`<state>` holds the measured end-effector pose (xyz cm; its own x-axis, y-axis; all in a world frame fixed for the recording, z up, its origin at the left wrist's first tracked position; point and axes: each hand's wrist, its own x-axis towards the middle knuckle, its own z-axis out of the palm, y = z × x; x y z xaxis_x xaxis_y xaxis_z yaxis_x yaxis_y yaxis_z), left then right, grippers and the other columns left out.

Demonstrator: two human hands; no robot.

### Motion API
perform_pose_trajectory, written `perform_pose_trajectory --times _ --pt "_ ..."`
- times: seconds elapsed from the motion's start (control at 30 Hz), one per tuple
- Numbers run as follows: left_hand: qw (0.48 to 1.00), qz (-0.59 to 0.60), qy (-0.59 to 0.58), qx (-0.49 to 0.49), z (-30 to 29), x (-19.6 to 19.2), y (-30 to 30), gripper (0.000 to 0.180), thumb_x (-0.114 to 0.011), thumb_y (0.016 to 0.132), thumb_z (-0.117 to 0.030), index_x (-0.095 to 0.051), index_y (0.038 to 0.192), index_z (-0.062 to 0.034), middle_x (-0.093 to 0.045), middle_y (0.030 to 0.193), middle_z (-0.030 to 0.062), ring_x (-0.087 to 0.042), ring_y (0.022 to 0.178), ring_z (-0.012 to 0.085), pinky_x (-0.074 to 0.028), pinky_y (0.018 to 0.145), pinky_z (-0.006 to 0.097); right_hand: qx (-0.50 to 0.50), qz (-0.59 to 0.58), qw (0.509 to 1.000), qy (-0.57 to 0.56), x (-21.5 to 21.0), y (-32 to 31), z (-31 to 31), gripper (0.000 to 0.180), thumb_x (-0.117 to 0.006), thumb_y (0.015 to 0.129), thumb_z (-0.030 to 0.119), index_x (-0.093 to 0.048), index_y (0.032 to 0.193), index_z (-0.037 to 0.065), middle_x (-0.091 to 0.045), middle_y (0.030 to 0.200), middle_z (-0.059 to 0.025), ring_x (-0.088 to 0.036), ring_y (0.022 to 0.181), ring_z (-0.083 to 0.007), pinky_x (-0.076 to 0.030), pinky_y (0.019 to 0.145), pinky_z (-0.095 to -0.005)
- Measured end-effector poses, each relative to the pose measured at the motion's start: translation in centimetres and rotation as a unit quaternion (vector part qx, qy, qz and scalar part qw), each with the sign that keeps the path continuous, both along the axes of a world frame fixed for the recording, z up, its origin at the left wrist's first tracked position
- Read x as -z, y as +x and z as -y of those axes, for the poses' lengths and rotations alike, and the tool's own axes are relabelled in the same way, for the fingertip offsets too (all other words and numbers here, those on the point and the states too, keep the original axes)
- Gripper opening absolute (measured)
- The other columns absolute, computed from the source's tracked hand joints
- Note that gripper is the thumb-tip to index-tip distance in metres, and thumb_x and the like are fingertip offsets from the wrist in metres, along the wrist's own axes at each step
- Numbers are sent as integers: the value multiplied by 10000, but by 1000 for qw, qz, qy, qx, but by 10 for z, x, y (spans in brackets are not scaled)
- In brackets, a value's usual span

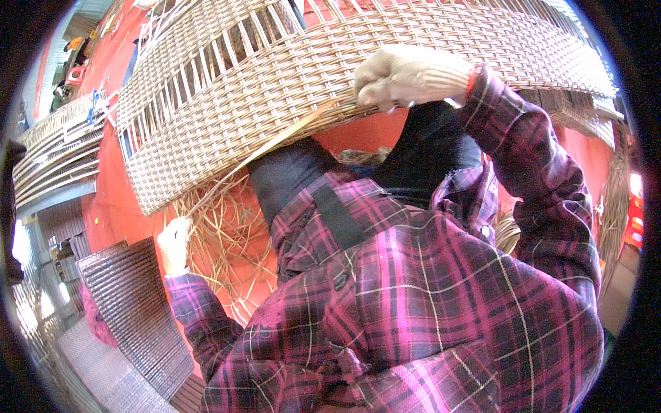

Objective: The person weaves a large wicker basket by hand, interlacing thin strips through vertical ribs. They periodically rotate the basket and pull new strips into place to continue the weave pattern.

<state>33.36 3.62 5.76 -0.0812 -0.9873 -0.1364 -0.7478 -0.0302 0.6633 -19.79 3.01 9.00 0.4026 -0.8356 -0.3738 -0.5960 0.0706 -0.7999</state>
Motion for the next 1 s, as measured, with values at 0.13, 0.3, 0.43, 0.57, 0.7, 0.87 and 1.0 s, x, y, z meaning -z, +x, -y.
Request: perform_pose_trajectory --times 0.13,0.3,0.43,0.57,0.7,0.87,1.0 --pt "1000 -1 -1 -12 -4 -19 -7 159 -671 890 -125 -714 961 11 -624 711 3 -490 600 59 -384 549 232 130 -255 846 -449 -12 -22 25 218 -584 940 181 -658 1097 51 -696 860 -76 -648 768 -172 -529 704 -331" --pt "996 -43 8 77 -3 -42 -82 127 -678 886 -104 -706 944 5 -627 734 20 -547 671 79 -454 611 265 88 -96 871 -474 -59 56 13 296 -605 875 100 -621 1167 55 -620 1182 -158 -622 1057 -256 -524 872 -343" --pt "967 -18 -83 241 -7 -51 -135 70 -657 849 -39 -677 867 25 -664 758 149 -637 632 253 -477 598 326 -128 191 899 -373 -39 166 -18 315 -618 871 176 -525 1167 116 -599 990 -121 -631 909 -322 -528 695 -411" --pt "967 -66 -53 240 -15 -57 -128 60 -679 823 -17 -674 863 27 -630 711 122 -598 597 213 -449 564 313 -149 38 940 -304 -11 154 -12 163 -637 869 209 -613 992 105 -623 828 -92 -646 788 -331 -513 684 -398" --pt "983 -81 -16 165 -16 -42 -96 82 -697 834 -36 -671 876 29 -588 701 63 -526 599 143 -411 562 279 -127 63 964 -226 -7 104 -5 150 -626 886 255 -669 924 116 -660 788 -97 -654 746 -283 -504 690 -403" --pt "995 -59 -6 81 -8 -38 -32 108 -685 876 -95 -689 898 10 -554 683 -12 -469 608 59 -362 541 235 -43 -41 981 -185 -18 37 -15 188 -647 890 256 -684 988 100 -643 762 -107 -636 736 -254 -496 706 -364" --pt "999 -43 -12 21 -5 -35 17 130 -651 907 -116 -693 913 7 -571 703 -25 -478 623 50 -362 538 229 -19 -89 977 -192 -19 -9 -19 173 -612 907 193 -665 1012 66 -609 727 -97 -592 703 -209 -480 696 -353"
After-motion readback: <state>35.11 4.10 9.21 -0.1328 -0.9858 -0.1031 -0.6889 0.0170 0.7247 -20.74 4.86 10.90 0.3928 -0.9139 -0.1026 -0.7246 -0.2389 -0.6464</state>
